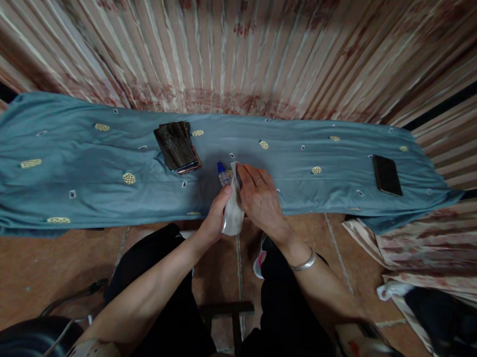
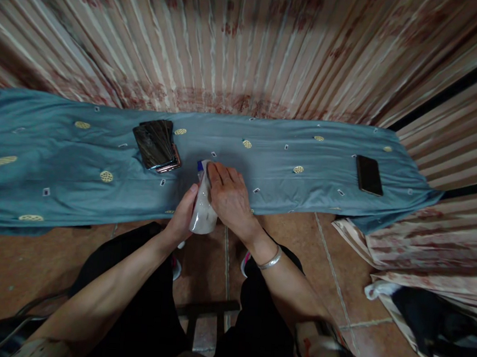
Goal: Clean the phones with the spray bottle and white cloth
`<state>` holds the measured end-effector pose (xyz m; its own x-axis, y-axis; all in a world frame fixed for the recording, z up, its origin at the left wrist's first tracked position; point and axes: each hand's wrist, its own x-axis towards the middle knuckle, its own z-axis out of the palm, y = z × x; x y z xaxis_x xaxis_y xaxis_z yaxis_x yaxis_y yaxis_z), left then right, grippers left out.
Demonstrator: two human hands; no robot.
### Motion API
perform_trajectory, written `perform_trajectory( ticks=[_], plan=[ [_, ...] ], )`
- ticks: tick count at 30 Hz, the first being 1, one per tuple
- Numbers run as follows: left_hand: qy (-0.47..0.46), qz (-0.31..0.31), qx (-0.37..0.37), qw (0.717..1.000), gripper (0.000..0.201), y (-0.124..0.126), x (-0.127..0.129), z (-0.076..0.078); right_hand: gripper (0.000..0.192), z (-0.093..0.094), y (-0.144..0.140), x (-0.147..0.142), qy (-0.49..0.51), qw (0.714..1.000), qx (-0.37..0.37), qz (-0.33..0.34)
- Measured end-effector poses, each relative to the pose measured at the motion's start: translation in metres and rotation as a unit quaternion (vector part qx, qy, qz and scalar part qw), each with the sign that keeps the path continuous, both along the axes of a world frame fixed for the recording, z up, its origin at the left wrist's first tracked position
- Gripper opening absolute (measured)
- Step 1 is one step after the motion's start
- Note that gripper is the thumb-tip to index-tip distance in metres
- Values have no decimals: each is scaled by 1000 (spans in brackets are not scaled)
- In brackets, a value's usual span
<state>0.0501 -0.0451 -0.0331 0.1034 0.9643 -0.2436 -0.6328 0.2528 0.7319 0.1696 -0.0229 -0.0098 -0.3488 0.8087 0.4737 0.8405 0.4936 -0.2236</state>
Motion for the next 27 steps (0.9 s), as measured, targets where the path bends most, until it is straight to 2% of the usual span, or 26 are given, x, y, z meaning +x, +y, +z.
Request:
perform_trajectory(
  ticks=[9, 16, 27],
  plan=[
    [41, -2, 0, 999, 41, 1, -3, 1, 45, -2, 3, 5, -15, 1000, -5, -11],
    [46, -2, 0, 999, 40, 1, -4, 7, 46, -5, 7, 9, -7, 1000, -18, -17],
    [38, -19, -25, 999, 48, 3, -10, 4, 41, -15, 13, 13, 22, 999, 0, -25]
  ],
)
